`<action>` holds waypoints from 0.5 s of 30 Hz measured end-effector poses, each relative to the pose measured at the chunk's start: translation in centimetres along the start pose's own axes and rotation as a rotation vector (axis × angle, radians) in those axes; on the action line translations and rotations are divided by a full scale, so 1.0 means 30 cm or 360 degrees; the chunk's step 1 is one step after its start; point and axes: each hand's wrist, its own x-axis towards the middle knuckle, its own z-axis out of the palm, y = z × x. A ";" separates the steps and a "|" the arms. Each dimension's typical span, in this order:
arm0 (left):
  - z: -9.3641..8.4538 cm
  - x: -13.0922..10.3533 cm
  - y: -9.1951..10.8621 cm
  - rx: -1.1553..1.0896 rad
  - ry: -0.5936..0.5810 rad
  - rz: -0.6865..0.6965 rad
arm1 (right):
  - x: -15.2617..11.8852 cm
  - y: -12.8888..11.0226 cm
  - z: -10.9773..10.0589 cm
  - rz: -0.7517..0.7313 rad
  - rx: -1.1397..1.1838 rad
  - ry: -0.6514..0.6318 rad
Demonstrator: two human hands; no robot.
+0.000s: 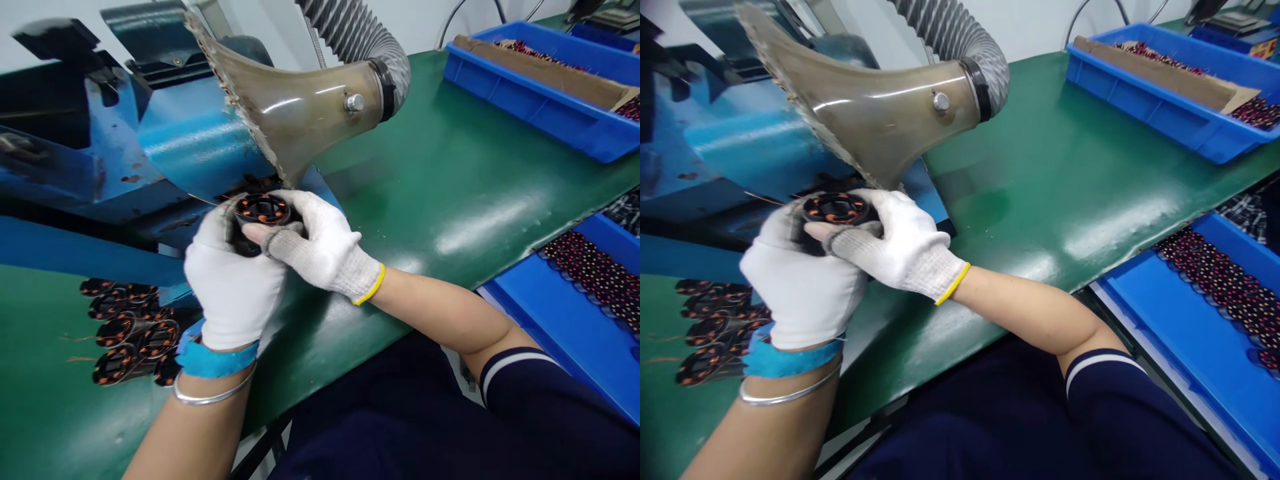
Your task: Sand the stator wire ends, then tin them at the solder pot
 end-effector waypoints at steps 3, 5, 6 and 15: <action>-0.005 -0.040 -0.024 -0.0183 0.0021 0.0111 | -0.038 0.003 -0.024 -0.0118 -0.0127 0.0018; -0.020 -0.076 -0.039 -0.0262 0.0052 0.0124 | -0.060 0.003 -0.033 -0.0233 -0.0153 -0.0078; -0.034 -0.095 -0.045 -0.0287 0.0063 0.0089 | -0.067 0.005 -0.035 -0.0299 -0.0151 -0.0147; -0.478 -0.132 -0.318 0.0151 0.0550 -0.0698 | -0.107 0.013 -0.056 -0.0727 -0.0034 -0.0239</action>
